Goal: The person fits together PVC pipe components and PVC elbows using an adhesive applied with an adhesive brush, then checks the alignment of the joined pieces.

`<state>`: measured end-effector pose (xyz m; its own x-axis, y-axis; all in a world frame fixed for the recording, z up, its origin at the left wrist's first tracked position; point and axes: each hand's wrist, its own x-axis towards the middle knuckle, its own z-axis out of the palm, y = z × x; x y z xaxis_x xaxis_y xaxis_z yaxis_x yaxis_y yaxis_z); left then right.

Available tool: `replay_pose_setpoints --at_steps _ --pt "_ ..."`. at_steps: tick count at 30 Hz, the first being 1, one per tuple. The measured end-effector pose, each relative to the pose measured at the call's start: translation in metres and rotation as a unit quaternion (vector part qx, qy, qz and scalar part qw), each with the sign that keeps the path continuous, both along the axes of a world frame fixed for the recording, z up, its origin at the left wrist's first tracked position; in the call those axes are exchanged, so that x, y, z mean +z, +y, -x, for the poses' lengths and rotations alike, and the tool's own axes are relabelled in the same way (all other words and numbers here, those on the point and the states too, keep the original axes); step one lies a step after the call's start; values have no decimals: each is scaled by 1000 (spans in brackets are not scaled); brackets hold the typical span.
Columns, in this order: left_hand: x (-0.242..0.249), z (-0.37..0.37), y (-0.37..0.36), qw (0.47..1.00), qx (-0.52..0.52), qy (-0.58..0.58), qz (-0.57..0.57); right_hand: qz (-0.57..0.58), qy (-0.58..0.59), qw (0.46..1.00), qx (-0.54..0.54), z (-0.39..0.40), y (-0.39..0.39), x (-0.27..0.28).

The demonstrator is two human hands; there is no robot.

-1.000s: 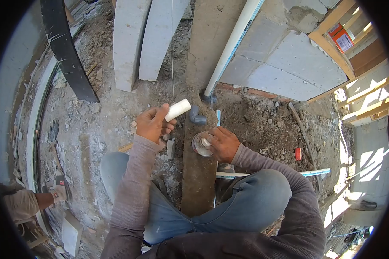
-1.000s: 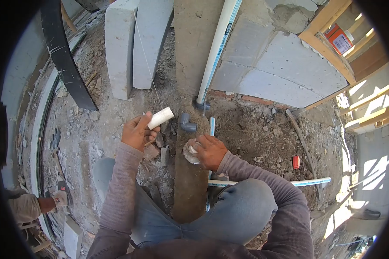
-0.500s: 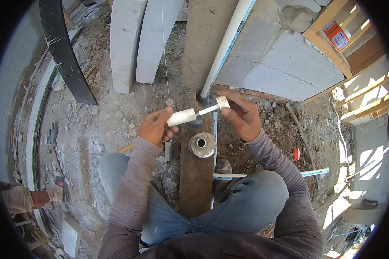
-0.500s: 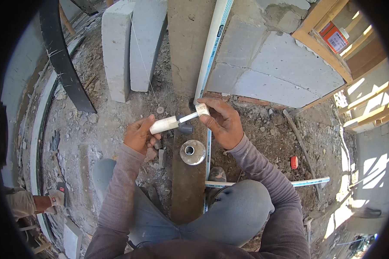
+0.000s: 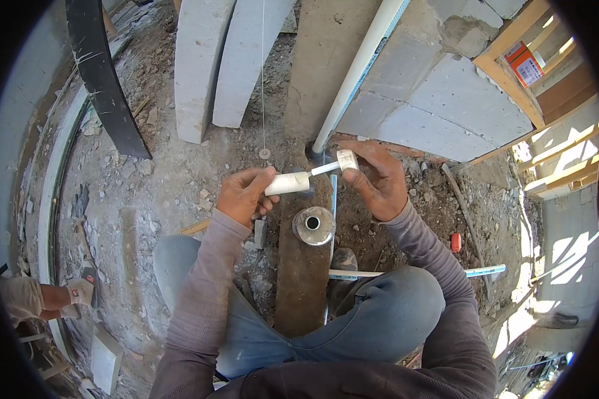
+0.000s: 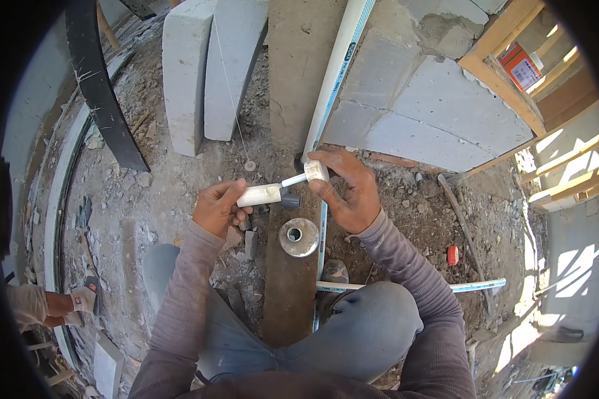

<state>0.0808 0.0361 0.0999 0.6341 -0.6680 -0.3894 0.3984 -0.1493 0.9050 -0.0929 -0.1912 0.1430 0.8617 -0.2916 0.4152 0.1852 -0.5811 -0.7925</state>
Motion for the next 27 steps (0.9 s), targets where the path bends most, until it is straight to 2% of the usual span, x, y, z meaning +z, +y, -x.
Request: replay_pose_setpoints --at_steps 2,6,8,9,10,13,16,19,22,27 --pt "-2 0 1 1000 -6 -4 1 -74 -33 997 -4 -4 -5 -6" --pt "-3 -1 2 998 -18 -8 62 -89 -30 995 25 -2 -6 6" --pt "-3 0 2 997 -28 -15 75 11 25 999 -19 -1 -10 6" --pt "-1 0 2 996 -38 -39 71 -89 -13 996 -20 -4 -6 8" --pt "0 1 1 995 -45 -62 67 -88 -12 996 -20 -3 -4 12" --pt "0 2 1 994 -42 -66 76 106 -5 994 -5 -3 2 24" --pt "-4 2 0 991 -48 -98 72 44 -17 999 -22 -5 -4 15" --pt "-4 3 0 984 -49 -133 106 40 -13 999 -13 -3 -4 14" --pt "-3 3 0 986 -40 -104 121 29 -13 999 -31 -3 -13 4" --pt "-10 -1 2 981 -72 -123 129 15 -15 999 -31 -3 -14 7"
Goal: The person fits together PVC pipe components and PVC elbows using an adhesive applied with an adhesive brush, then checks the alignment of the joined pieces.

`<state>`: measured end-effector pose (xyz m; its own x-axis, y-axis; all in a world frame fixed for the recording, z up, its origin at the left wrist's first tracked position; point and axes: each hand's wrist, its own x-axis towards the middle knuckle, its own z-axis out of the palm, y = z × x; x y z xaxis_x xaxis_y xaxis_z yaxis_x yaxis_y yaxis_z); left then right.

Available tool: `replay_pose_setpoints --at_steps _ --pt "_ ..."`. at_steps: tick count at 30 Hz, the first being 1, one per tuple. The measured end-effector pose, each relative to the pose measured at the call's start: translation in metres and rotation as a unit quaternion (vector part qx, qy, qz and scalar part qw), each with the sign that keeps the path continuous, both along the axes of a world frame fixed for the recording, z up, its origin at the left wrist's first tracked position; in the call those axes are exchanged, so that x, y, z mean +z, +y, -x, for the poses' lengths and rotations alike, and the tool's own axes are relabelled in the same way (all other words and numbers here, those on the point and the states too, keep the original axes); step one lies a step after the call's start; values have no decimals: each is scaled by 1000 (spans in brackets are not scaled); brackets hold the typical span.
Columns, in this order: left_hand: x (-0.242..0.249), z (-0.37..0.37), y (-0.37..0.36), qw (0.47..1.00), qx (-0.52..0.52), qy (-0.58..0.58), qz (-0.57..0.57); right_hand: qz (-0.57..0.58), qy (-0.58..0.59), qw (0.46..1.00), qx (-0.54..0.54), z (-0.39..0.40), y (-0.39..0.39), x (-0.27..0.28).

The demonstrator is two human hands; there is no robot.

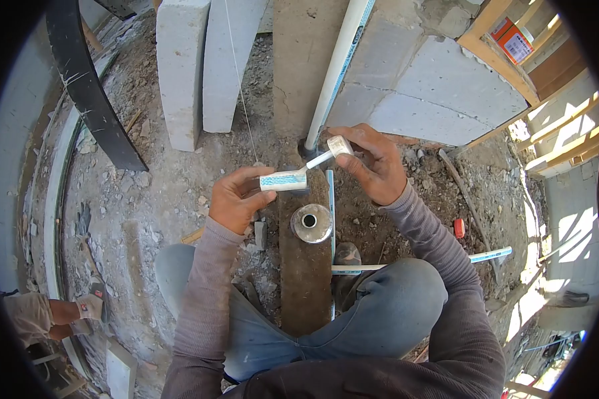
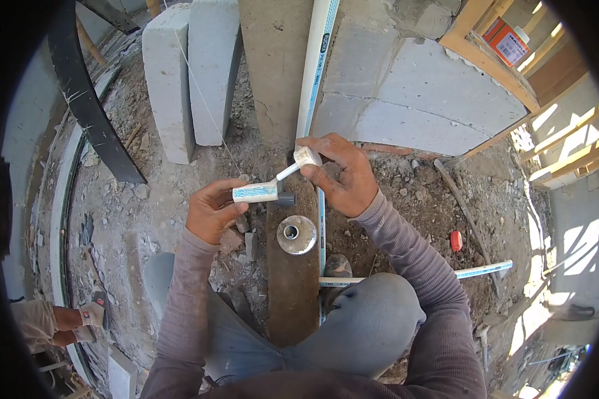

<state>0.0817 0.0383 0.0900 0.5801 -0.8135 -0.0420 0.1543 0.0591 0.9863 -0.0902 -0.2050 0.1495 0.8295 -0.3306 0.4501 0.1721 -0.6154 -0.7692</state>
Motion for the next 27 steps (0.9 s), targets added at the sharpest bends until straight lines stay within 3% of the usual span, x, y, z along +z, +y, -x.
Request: replay_pose_setpoints --at_steps 5,7,11,15,18,21,24,26,27 --pt "3 -6 5 999 32 -31 -20 -82 -22 996 5 12 -5 -18" --pt "6 -11 9 995 85 -39 -24 100 53 993 43 25 5 -16" --pt "7 -16 8 996 92 -10 -9 209 116 965 105 38 34 -62" --pt "11 -10 8 996 89 -12 -17 258 180 936 161 36 43 -102" --pt "9 -11 14 994 103 -3 -24 368 238 882 174 30 49 -129" --pt "10 -17 22 993 119 6 4 299 270 898 175 21 45 -105" --pt "12 -18 28 986 139 74 -47 327 300 891 101 -21 13 -86" --pt "7 -23 28 981 108 156 36 456 303 828 126 -55 -17 -109" --pt "7 -23 27 982 101 153 35 453 303 830 118 -67 -26 -125"
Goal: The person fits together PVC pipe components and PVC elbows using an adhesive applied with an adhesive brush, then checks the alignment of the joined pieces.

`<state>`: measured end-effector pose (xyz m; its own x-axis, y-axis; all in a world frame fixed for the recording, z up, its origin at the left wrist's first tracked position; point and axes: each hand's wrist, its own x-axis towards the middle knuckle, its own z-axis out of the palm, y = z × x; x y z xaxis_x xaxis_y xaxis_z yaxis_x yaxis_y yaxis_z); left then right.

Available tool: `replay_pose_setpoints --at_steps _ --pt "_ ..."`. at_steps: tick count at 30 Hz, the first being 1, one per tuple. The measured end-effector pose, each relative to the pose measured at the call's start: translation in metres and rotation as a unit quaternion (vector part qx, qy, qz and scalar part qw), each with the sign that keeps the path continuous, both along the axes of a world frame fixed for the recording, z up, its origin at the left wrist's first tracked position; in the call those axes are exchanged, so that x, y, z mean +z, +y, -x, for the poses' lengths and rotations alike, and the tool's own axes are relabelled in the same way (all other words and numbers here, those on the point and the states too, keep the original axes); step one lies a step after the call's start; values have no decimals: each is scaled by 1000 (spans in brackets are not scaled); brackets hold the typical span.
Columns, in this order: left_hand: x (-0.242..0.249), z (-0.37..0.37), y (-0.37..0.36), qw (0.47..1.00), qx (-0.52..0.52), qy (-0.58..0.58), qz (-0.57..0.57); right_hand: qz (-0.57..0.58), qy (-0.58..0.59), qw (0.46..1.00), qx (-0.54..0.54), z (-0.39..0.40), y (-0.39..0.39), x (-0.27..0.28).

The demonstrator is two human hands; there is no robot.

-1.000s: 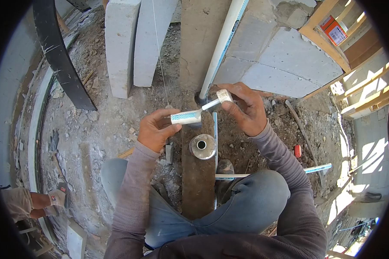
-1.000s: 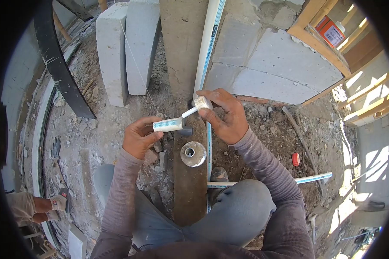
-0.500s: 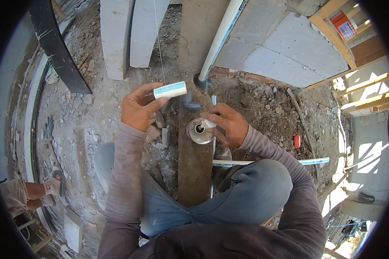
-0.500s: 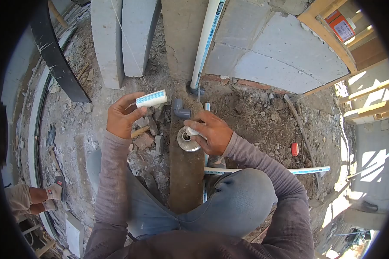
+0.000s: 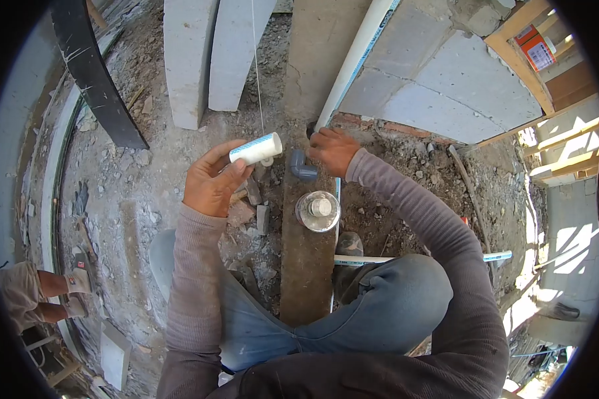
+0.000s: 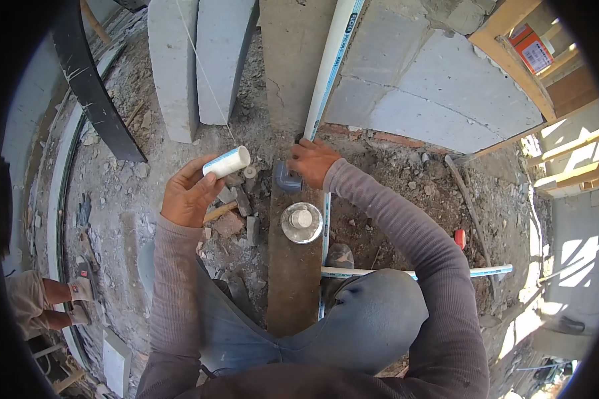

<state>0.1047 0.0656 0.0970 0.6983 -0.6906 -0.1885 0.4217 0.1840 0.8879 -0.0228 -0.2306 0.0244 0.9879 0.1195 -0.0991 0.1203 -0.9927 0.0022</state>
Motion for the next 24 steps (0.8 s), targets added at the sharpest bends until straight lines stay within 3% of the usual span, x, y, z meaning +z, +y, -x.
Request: replay_pose_setpoints --at_steps 2,5,12,14,15,17,18,20,21,24 --pt "0 0 -1 1000 -1 13 -5 12 7 995 100 -25 -7 -31" --pt "2 0 1 1000 1 6 -11 17 58 986 158 -44 1 -54" --pt "-2 -7 10 1000 0 6 -23 38 93 983 152 -48 -7 -48" --pt "-1 -8 14 1000 0 15 -14 -86 87 993 1 -32 -13 -28" --pt "2 -6 16 1000 0 12 -9 -81 85 993 0 -21 -19 -20" --pt "16 -1 21 1000 -1 -3 -10 -282 -28 957 -67 7 -24 -2" --pt "22 0 23 1000 -4 -7 -3 -276 -33 958 -69 17 -20 17" --pt "33 3 29 998 -43 -6 39 -411 -59 900 -136 43 -9 53" --pt "39 6 31 998 -47 -19 48 -447 -77 880 -143 51 -3 63" --pt "57 22 34 993 -45 -11 110 -427 -67 887 -161 77 15 125"
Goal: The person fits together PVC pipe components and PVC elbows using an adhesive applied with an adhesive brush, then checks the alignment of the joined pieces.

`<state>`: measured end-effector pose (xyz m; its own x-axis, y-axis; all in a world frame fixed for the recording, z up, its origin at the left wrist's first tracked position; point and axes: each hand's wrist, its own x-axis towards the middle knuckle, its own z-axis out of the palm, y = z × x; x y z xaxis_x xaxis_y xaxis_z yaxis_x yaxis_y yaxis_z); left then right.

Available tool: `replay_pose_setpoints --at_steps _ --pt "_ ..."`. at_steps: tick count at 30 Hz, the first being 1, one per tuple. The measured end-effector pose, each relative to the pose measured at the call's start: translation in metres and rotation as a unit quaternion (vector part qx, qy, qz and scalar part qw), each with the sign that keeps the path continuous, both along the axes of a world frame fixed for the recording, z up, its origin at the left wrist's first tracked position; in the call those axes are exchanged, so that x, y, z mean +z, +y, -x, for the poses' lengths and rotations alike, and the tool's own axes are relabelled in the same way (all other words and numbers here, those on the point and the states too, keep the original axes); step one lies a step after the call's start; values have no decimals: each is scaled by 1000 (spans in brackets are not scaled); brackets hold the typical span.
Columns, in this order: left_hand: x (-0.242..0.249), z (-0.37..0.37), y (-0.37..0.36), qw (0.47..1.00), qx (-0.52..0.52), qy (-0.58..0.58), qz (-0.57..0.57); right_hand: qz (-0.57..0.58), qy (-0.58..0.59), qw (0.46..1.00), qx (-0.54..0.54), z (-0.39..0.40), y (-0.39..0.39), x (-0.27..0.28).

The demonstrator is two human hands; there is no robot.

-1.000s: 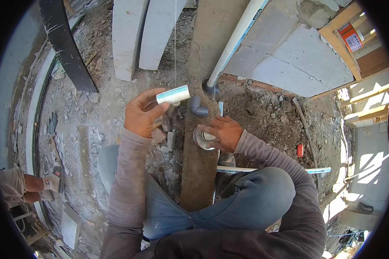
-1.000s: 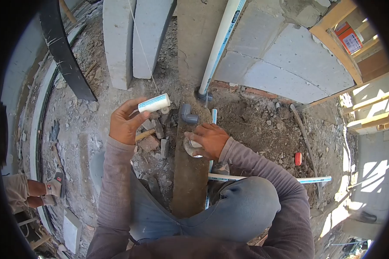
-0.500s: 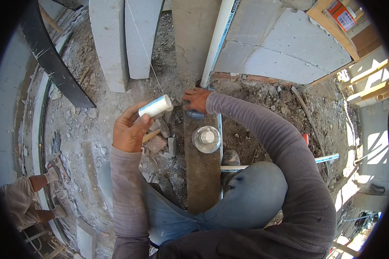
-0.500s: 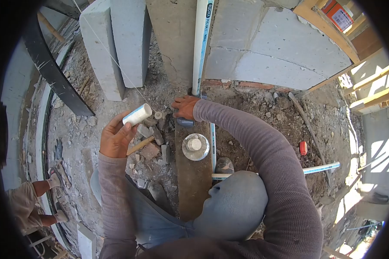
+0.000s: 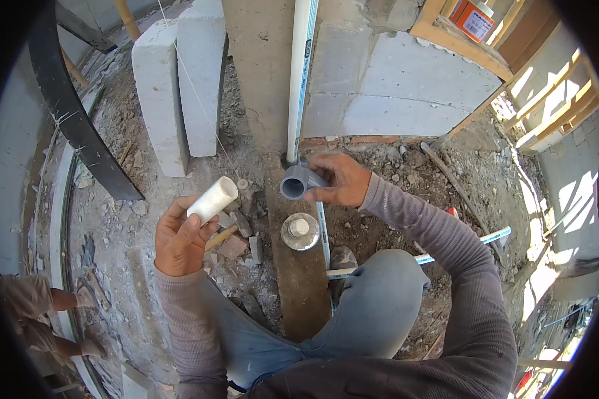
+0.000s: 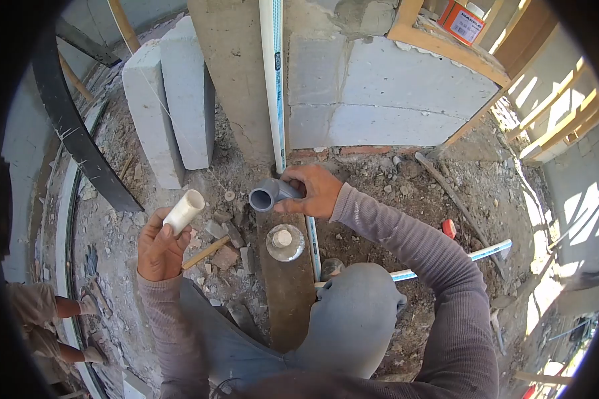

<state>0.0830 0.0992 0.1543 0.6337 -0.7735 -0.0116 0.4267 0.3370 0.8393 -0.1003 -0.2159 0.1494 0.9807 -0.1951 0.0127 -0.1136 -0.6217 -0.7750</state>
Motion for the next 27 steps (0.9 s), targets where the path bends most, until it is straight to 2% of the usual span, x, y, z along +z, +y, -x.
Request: replay_pose_setpoints --at_steps 5,7,8,9,10,12,14,15,16,18,19,21,22,24,27 --pt "22 36 19 999 -2 -20 37 -6 -3 999 -36 30 27 49" --pt "33 52 25 998 20 -60 -20 -48 -119 990 -55 42 41 57" --pt "39 59 28 998 29 -59 -19 -48 -119 991 -46 50 53 68" --pt "44 64 31 994 23 -96 -41 -201 -74 975 -53 60 68 86" --pt "49 68 35 989 19 -130 -65 -349 -21 935 -57 67 80 96" --pt "60 75 43 987 32 -140 -78 -396 -5 918 -31 73 101 94" --pt "64 78 48 975 24 -199 -95 -526 -131 839 -41 78 126 90" --pt "64 80 51 978 21 -193 -76 -564 -159 809 -39 80 134 82" --pt "64 82 53 978 30 -190 -76 -564 -152 811 -33 82 142 81" --pt "63 84 56 969 48 -234 -68 -664 -198 721 -3 83 155 77" --pt "63 85 59 969 47 -231 -70 -666 -196 719 -5 83 159 76" --pt "62 86 64 967 55 -241 -70 -567 -191 794 -105 83 165 73" --pt "61 86 66 967 52 -241 -70 -567 -192 794 -107 83 169 71" --pt "59 86 70 960 51 -268 -59 -392 -217 881 -153 80 178 67" --pt "53 86 73 961 43 -265 -66 -378 -228 887 -138 78 183 66"
